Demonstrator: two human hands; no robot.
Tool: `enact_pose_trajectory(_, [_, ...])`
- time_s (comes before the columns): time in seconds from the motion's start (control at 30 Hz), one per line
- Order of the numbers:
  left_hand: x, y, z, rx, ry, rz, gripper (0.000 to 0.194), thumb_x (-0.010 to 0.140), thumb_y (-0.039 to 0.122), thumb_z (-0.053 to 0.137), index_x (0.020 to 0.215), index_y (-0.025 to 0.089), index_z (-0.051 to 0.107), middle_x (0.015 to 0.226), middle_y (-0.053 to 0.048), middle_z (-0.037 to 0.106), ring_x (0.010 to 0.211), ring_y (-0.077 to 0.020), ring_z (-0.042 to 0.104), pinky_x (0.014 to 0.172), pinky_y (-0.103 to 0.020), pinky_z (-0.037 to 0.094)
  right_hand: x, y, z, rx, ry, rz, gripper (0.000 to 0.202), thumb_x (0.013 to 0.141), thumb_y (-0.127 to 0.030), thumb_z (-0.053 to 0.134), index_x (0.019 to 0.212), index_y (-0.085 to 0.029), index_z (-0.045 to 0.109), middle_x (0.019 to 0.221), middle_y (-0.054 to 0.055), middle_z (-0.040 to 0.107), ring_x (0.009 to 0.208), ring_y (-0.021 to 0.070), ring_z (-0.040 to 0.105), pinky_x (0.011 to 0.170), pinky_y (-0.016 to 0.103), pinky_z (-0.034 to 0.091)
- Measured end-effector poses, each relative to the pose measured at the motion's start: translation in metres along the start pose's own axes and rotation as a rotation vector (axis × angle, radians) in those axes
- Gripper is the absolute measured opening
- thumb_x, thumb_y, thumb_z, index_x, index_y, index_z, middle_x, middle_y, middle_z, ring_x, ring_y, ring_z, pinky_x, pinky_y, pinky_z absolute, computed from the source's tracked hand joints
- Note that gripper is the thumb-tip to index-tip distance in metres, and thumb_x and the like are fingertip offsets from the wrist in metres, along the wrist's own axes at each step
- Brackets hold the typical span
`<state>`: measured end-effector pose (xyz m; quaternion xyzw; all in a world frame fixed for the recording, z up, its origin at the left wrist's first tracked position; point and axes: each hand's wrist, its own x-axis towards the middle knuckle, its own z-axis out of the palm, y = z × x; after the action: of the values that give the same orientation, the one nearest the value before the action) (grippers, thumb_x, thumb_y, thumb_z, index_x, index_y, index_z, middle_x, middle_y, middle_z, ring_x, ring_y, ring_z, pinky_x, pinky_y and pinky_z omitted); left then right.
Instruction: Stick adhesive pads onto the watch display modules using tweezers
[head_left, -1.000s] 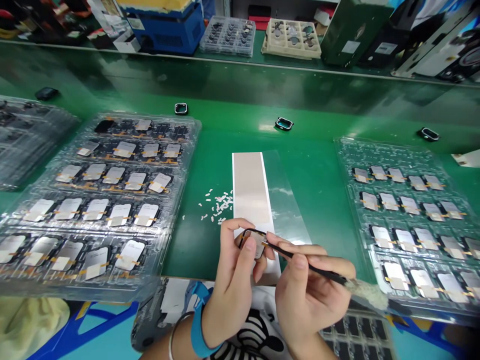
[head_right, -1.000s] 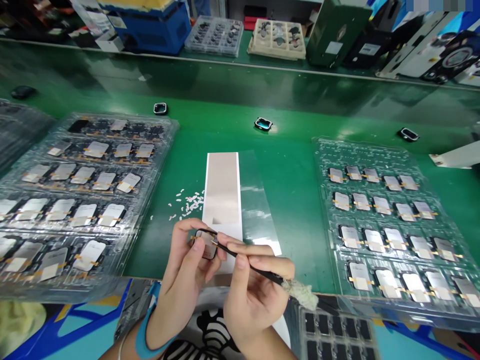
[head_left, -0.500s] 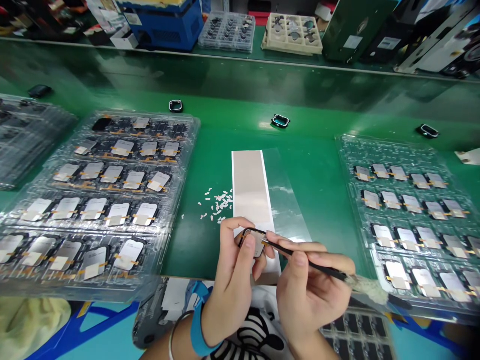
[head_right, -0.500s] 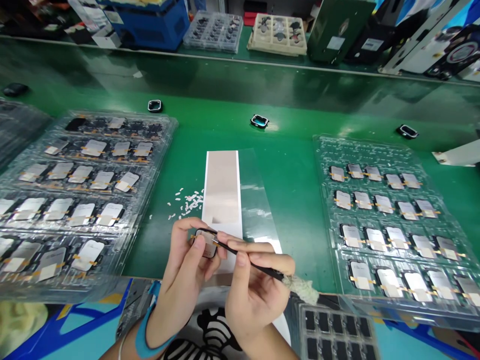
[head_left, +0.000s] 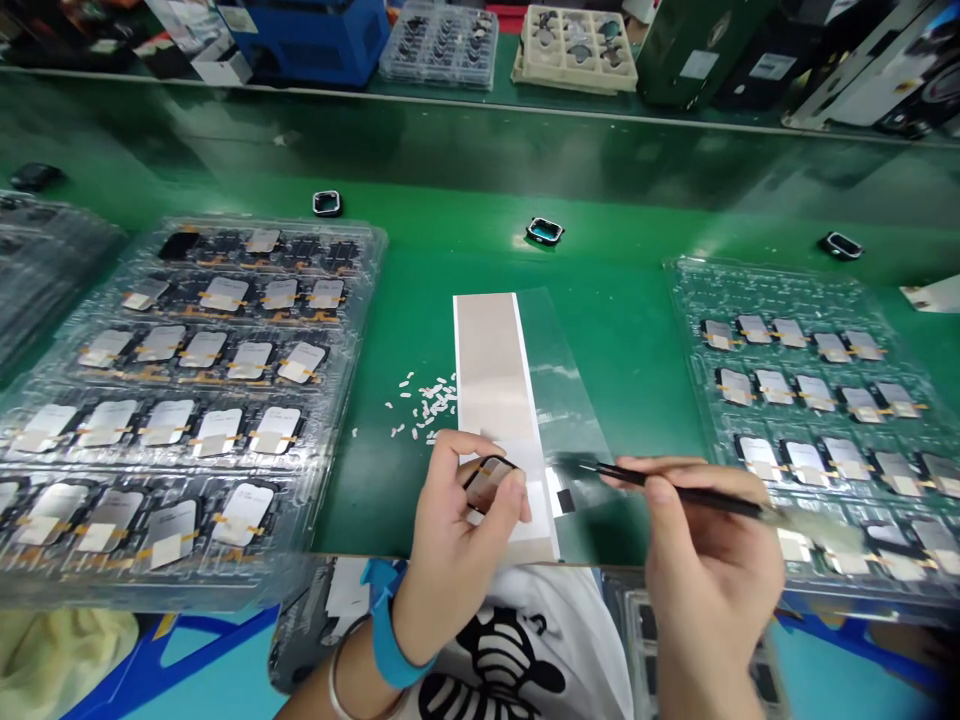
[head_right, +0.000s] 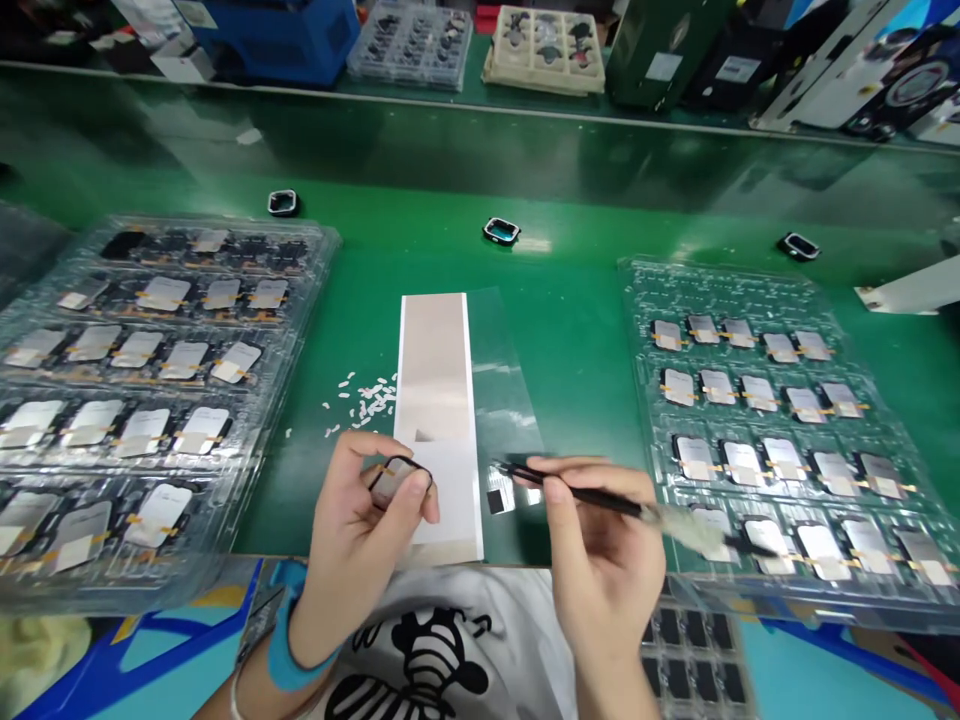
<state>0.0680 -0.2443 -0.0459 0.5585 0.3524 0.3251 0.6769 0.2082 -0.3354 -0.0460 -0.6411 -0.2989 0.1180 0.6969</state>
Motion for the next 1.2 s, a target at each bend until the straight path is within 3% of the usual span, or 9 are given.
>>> enact_pose_trajectory(0.13, [-0.003,0.006,-0.005,0.283,-0.286,-0.024,0.006,0.107,0.029,0.038,0.105,0.025,0.043,0.084,0.002,0.066,0.070,-0.0113,0.061,0.063,-0.022,0.044,0.009,0.009,-0.028,-0.082,-0.288,0.107,0.013,0.090,-0.013,0.067,0.095,-0.022,0.060,0.091,0.002,0.067,0.083,0.0141,0.073,0.072,0.024,0.066])
enact_pose_trajectory(0.3, [-0.002,0.015,-0.005,0.596,-0.495,0.020,0.018,0.106,0.026,0.035,0.105,0.023,0.053,0.084,0.002,0.065,0.071,-0.0136,0.062,0.065,-0.025,0.043,0.008,0.018,-0.034,-0.106,-0.386,0.159,0.011,0.094,-0.017,0.063,0.099,-0.025,0.059,0.094,0.002,0.063,0.083,0.0147,0.074,0.073,0.029,0.067])
enact_pose_trajectory(0.6, [-0.001,0.008,-0.003,0.656,-0.487,0.007,0.016,0.105,0.029,0.041,0.108,0.026,0.056,0.097,0.002,0.071,0.088,-0.0159,0.070,0.075,-0.026,0.051,0.007,0.019,-0.028,-0.117,-0.378,0.186,0.008,0.092,-0.018,0.066,0.096,-0.024,0.062,0.093,0.000,0.064,0.078,0.0130,0.076,0.075,0.023,0.066])
enact_pose_trajectory(1.2, [0.001,0.011,-0.002,0.712,-0.484,0.020,0.014,0.104,0.029,0.043,0.106,0.024,0.056,0.095,0.000,0.071,0.084,-0.0175,0.069,0.075,-0.029,0.055,0.005,0.017,-0.023,-0.107,-0.309,0.210,0.007,0.091,-0.019,0.068,0.092,-0.019,0.061,0.091,0.001,0.064,0.073,0.0135,0.076,0.069,0.021,0.065])
